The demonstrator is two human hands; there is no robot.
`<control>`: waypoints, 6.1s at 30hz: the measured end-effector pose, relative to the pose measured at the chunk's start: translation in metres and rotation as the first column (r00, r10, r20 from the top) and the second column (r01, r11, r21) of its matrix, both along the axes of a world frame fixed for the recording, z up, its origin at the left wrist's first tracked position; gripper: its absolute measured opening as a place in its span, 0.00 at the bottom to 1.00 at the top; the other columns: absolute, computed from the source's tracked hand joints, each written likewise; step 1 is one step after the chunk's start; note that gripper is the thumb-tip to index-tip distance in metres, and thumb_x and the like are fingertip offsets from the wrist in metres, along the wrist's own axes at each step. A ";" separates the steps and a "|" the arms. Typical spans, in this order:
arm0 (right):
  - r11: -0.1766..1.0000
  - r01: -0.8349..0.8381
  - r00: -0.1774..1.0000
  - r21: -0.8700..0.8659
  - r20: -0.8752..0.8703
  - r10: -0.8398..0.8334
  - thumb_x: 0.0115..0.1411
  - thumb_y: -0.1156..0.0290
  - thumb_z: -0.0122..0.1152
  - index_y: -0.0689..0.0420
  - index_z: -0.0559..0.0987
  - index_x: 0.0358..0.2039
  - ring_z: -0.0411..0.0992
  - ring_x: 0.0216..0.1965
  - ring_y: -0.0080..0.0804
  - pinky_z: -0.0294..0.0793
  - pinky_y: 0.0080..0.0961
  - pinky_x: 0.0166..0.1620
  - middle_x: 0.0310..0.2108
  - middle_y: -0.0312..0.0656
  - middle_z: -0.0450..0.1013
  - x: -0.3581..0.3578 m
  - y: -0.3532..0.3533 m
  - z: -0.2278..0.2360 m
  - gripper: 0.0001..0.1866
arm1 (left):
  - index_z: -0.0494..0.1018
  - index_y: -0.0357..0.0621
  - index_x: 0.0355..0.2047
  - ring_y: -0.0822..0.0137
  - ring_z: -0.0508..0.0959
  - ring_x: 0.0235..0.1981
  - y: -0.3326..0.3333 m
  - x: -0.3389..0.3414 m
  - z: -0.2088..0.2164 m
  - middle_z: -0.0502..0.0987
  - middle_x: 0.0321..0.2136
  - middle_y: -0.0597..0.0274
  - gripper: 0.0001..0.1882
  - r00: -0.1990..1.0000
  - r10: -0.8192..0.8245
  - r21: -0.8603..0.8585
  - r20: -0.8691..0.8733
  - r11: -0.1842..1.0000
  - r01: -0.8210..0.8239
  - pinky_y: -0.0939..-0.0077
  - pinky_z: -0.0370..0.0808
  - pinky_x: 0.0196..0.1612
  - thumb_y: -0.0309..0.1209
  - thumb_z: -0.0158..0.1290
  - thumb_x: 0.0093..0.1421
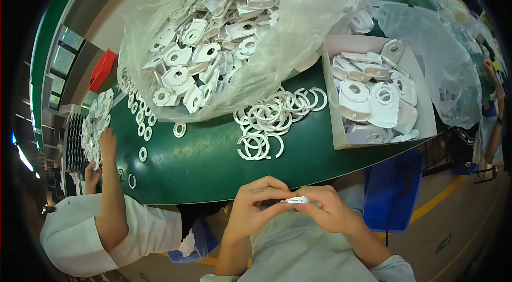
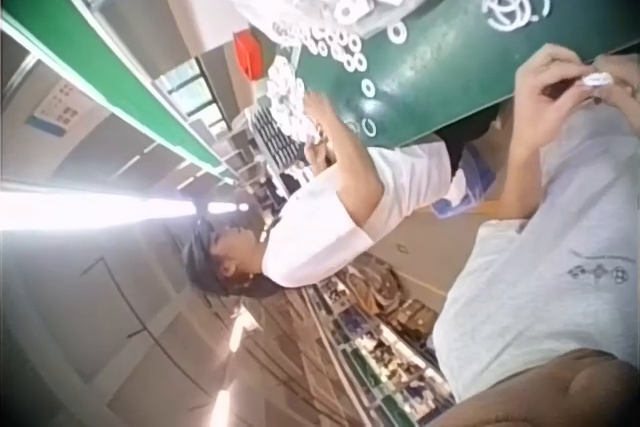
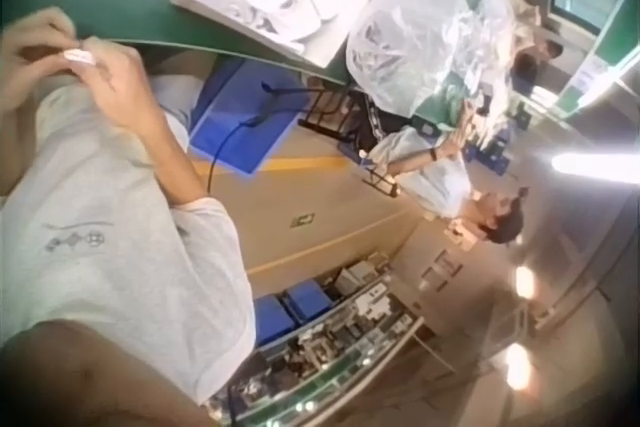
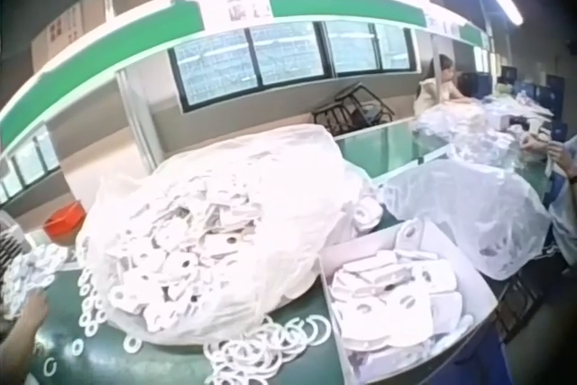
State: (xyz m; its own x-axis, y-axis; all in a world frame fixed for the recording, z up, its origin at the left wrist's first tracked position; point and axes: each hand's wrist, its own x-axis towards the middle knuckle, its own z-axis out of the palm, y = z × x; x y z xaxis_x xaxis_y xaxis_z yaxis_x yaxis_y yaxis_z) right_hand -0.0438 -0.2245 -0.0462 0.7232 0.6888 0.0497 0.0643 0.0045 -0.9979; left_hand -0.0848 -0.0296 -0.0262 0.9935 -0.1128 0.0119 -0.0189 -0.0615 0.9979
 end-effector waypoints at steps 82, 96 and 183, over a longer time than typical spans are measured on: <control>0.965 0.242 0.842 -0.099 0.515 -0.158 0.49 0.72 0.59 0.58 0.79 0.33 0.75 0.29 0.34 0.70 0.29 0.32 0.31 0.39 0.77 -0.011 0.016 0.013 0.10 | 0.78 0.37 0.30 0.62 0.77 0.25 -0.005 -0.024 0.005 0.78 0.28 0.57 0.14 0.833 0.083 0.407 0.547 0.843 -0.351 0.76 0.73 0.25 0.18 0.63 0.39; 0.957 0.261 0.620 0.129 0.738 -0.268 0.39 0.71 0.60 0.60 0.80 0.28 0.74 0.30 0.37 0.72 0.33 0.36 0.31 0.40 0.76 -0.010 0.012 0.021 0.12 | 0.78 0.37 0.33 0.56 0.81 0.31 -0.021 -0.033 0.014 0.79 0.31 0.55 0.17 0.728 0.086 0.303 0.680 0.871 -0.386 0.73 0.79 0.31 0.17 0.63 0.38; -0.025 0.714 0.648 -0.700 0.647 0.402 0.59 0.62 0.47 0.52 0.77 0.46 0.74 0.42 0.41 0.73 0.35 0.46 0.43 0.44 0.75 0.312 -0.122 0.140 0.17 | 0.70 0.36 0.28 0.76 0.75 0.24 0.042 0.032 0.011 0.76 0.22 0.63 0.05 0.713 0.671 0.012 0.205 0.726 -0.687 0.84 0.70 0.30 0.25 0.50 0.62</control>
